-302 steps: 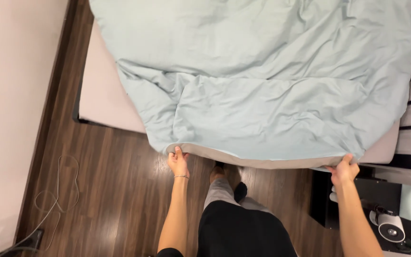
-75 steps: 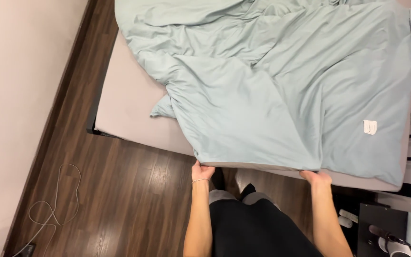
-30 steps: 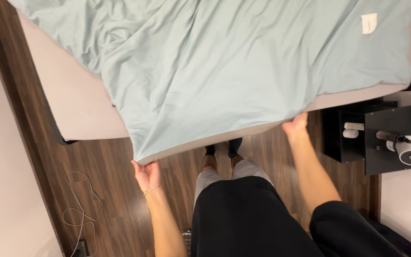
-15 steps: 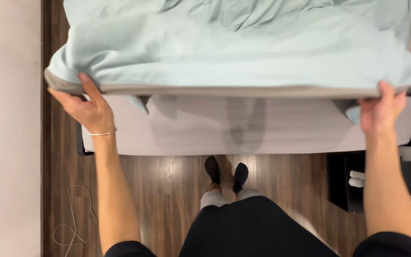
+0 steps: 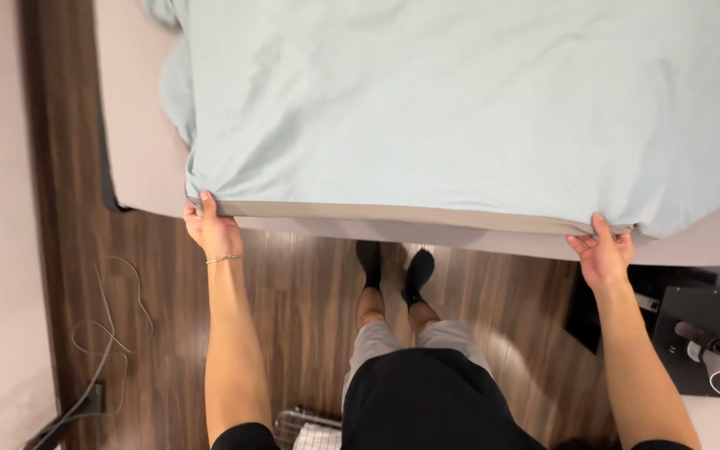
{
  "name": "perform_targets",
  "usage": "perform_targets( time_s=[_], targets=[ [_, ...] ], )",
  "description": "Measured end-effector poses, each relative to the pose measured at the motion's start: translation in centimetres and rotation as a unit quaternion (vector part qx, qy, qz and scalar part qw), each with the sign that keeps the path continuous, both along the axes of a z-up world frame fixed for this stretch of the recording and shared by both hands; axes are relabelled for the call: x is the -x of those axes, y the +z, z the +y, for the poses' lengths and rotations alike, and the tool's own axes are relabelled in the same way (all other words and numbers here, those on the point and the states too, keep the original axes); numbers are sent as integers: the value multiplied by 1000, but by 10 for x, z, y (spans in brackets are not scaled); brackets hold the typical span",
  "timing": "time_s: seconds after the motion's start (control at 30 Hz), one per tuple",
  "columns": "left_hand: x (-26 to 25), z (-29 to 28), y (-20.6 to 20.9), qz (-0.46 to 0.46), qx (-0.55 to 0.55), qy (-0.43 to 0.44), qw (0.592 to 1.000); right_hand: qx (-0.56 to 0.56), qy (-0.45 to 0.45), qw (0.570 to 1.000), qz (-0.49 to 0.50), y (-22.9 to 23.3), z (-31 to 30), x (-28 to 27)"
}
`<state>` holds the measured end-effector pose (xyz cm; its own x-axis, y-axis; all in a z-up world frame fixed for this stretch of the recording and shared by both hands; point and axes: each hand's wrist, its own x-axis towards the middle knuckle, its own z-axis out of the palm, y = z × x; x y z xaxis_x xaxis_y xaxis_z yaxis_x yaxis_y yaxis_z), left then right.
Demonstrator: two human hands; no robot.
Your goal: Spreading and smoothing a duvet cover over a bed.
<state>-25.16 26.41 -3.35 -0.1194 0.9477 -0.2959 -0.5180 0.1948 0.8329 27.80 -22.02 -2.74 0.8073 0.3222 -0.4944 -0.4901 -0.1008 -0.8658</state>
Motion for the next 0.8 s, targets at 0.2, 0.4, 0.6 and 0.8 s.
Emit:
perform_targets(
  time_s=[0.2, 0.4, 0.6, 0.8],
  targets=[
    [25, -19, -133, 42, 113, 15, 993, 110, 1, 993, 52, -127, -23, 15],
    [53, -74, -287, -27, 156, 26, 987, 192, -40, 978, 76, -226, -41, 33],
    [-1, -139, -273, 61, 220, 8, 974, 414, -89, 845, -327, -249, 22, 127],
    [-90, -239, -291, 10, 292, -134, 947, 208, 431, 745, -466, -183, 195, 275]
  ],
)
